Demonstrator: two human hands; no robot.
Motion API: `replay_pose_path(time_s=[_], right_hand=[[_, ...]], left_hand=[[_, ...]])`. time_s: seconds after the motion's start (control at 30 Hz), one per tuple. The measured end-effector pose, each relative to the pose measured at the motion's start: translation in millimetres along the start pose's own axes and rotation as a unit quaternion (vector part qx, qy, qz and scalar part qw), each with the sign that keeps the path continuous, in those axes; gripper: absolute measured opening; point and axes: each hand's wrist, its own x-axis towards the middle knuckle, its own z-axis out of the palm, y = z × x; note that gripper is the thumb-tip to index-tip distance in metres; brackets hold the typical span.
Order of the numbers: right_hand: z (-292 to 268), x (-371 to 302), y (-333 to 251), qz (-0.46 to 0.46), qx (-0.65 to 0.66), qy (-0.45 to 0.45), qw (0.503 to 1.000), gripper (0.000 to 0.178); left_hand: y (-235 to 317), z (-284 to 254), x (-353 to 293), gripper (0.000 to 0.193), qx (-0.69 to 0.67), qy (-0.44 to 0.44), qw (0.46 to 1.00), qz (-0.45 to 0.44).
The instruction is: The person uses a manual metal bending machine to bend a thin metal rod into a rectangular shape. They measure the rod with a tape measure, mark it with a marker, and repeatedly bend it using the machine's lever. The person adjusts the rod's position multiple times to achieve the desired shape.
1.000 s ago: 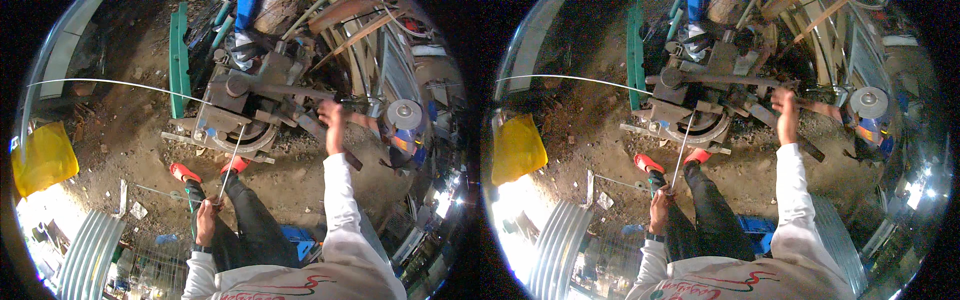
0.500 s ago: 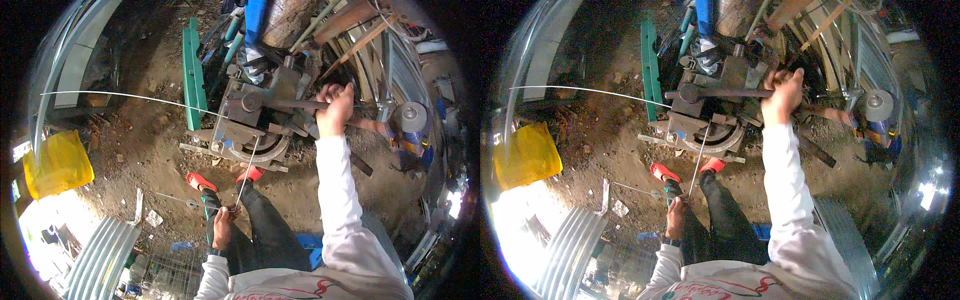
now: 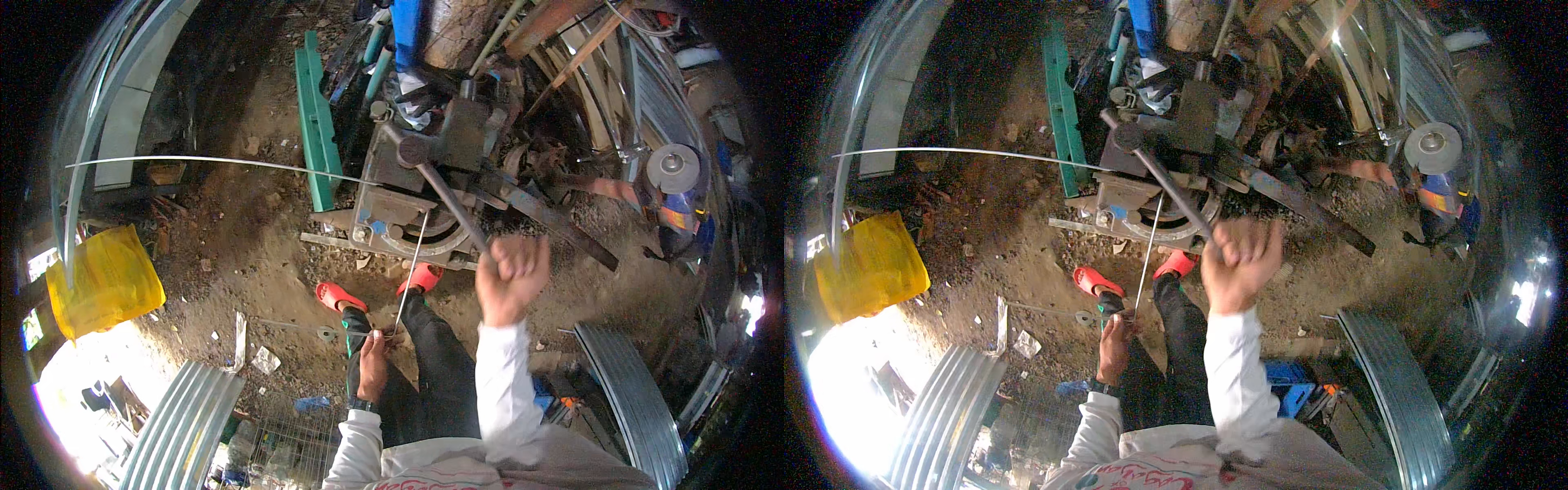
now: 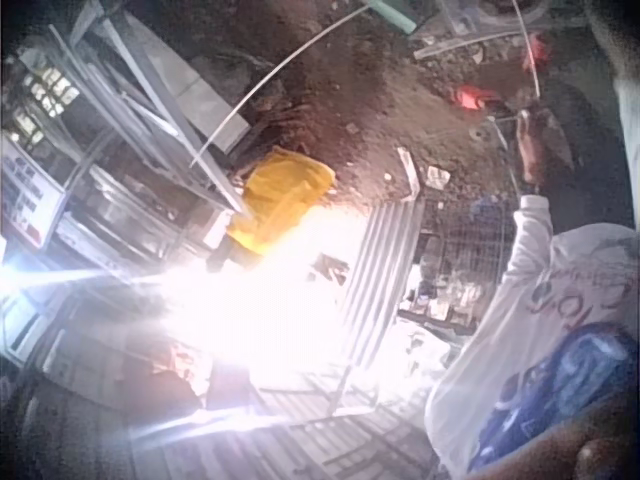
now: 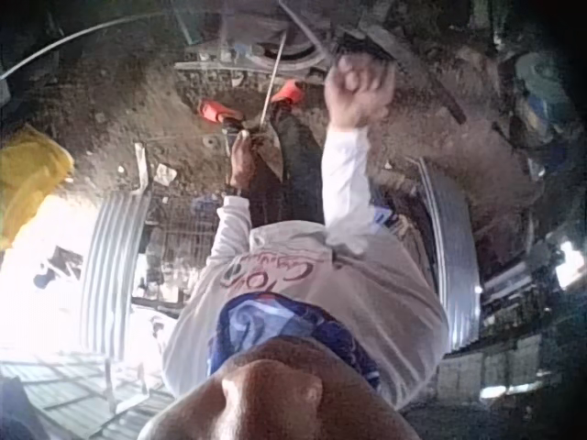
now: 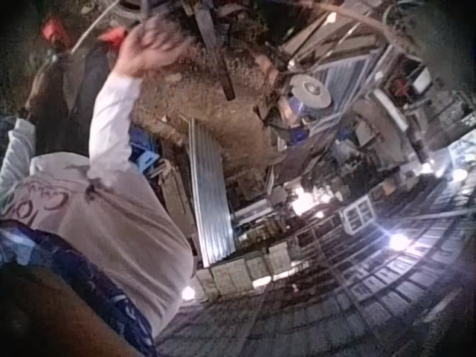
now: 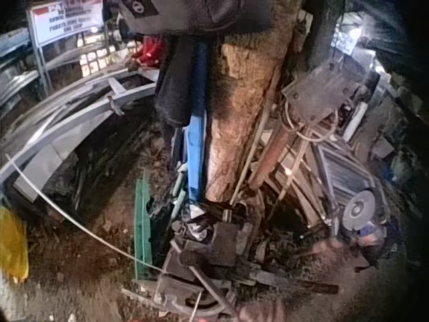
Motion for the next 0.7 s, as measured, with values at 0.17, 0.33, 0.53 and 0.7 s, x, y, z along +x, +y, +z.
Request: replay_pose_path(time_s=[0.17,0.33,0.53,0.7], right_hand=[[-23.5,-39.0,32.5,0.089,-0.093,0.02,0.992,0.044],[-74.6,-12.5,19.5,0.012,-0.527,0.074,0.846,0.018],[-90.8,-1.4,66.5,0.18,-0.451,0.046,0.873,0.036],[-80.9,-21.2,100.8,0.021,-0.416,0.078,0.906,0.037]], left_hand=[[5.3,6.1,4.3,0.04,-0.002,-0.01,1.0,0.011],[4.0,5.2,-12.9,0.035,-0.033,-0.049,0.998,0.007],[12.3,-4.5,-18.8,0.037,0.003,-0.138,0.99,0.03],[41.9,-33.6,-31.0,0.036,0.092,-0.14,0.986,0.012]])
